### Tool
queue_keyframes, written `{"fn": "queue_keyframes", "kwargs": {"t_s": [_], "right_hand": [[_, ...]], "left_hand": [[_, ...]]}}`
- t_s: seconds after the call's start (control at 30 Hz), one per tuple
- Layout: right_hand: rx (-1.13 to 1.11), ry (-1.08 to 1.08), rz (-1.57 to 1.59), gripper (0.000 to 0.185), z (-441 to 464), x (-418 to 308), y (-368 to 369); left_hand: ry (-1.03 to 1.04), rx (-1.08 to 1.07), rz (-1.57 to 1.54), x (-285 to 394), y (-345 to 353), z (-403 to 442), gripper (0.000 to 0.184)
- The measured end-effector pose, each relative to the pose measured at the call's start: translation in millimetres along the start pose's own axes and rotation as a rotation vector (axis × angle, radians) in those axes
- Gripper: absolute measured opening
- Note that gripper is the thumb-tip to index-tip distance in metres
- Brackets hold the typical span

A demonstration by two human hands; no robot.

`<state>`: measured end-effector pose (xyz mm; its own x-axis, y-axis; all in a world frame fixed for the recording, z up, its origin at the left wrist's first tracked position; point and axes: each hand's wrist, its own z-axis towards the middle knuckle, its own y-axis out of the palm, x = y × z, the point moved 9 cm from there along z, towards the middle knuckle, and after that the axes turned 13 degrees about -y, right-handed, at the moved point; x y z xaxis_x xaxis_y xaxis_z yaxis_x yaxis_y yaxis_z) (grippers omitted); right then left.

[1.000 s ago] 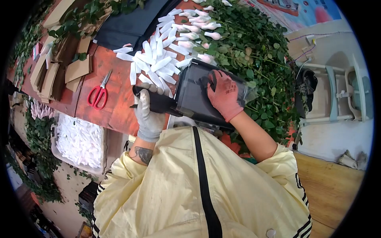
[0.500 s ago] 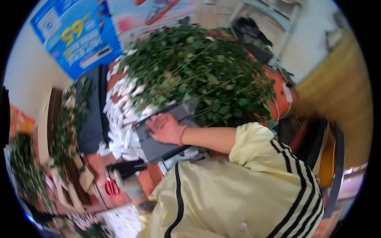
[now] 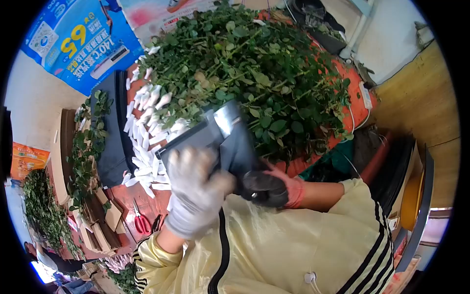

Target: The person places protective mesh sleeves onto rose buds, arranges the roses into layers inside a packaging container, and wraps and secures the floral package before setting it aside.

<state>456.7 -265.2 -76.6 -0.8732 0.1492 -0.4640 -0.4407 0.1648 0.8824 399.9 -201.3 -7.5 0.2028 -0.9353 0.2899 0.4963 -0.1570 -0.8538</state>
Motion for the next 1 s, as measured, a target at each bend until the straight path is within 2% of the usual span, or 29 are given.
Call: {"fn": "queue_keyframes", "kwargs": {"t_s": [0.03,0.1,0.13,0.17,0.2,0.3,0.33,0.4,0.5,0.6,0.63,0.7,0.77,0.83,0.87,0.93,1.0], "right_hand": [[0.025,-0.095,0.058,0.077,3.9,-15.5,2.9],[0.009,-0.078,0.003,0.079,1.5,-40.8,-12.3],[-0.005,-0.066,-0.03,0.079,1.8,-55.9,-22.6],[-0.019,-0.055,-0.064,0.08,2.0,-70.6,-33.0],[-0.099,-0.019,-0.23,0.079,6.8,-83.2,-43.9],[-0.073,-0.055,-0.547,0.074,16.6,-94.2,-54.2],[0.026,-0.089,-0.343,0.073,23.9,-88.0,-45.9],[0.126,-0.119,-0.14,0.073,29.7,-86.5,-45.3],[0.006,-0.03,-0.246,0.068,37.8,-93.2,-43.3],[-0.031,0.245,-0.889,0.058,38.9,-118.5,-60.3],[-0.021,0.245,-0.885,0.058,43.7,-124.2,-66.3],[-0.298,0.277,-1.809,0.056,53.8,-137.2,-75.4],[-0.289,0.341,-1.902,0.051,59.8,-132.5,-77.2],[-0.395,0.424,-2.097,0.047,66.9,-125.4,-85.7],[-0.396,0.424,-2.097,0.047,71.8,-123.1,-85.8],[-0.408,0.642,-2.175,0.053,76.4,-117.4,-98.6],[-0.442,0.614,-2.191,0.05,84.9,-116.9,-98.9]], "left_hand": [[-0.226,0.01,-0.13,-25.8,-9.7,3.9,0.037],[-0.392,0.148,-0.144,-85.6,26.8,-20.9,0.041],[-0.392,0.133,-0.147,-88.0,36.4,-21.6,0.041],[-0.498,-0.029,-0.062,-98.4,57.6,-21.1,0.039],[-0.598,-0.186,0.025,-108.8,74.8,-21.5,0.037],[-0.612,-0.263,0.041,-106.9,82.1,-12.3,0.032],[-0.614,-0.263,0.038,-108.1,84.3,-10.6,0.032],[-0.593,-0.298,0.079,-111.7,92.0,-8.8,0.026],[-0.576,-0.29,0.071,-118.9,100.6,-6.4,0.027],[-0.565,-0.259,0.039,-121.3,101.7,-6.3,0.025],[-0.567,-0.232,0.036,-122.2,101.3,-5.8,0.025],[-0.58,-0.243,0.007,-123.5,102.6,-6.5,0.024],[-0.592,-0.225,0.022,-123.4,101.9,-7.4,0.024],[-0.602,-0.23,0.013,-123.3,103.2,-7.9,0.023],[-0.612,-0.228,0.008,-124.5,102.9,-8.0,0.023],[-0.614,-0.23,0.028,-124.7,103.7,-8.1,0.023],[-0.599,-0.222,0.063,-124.5,104.7,-9.0,0.022]]}}
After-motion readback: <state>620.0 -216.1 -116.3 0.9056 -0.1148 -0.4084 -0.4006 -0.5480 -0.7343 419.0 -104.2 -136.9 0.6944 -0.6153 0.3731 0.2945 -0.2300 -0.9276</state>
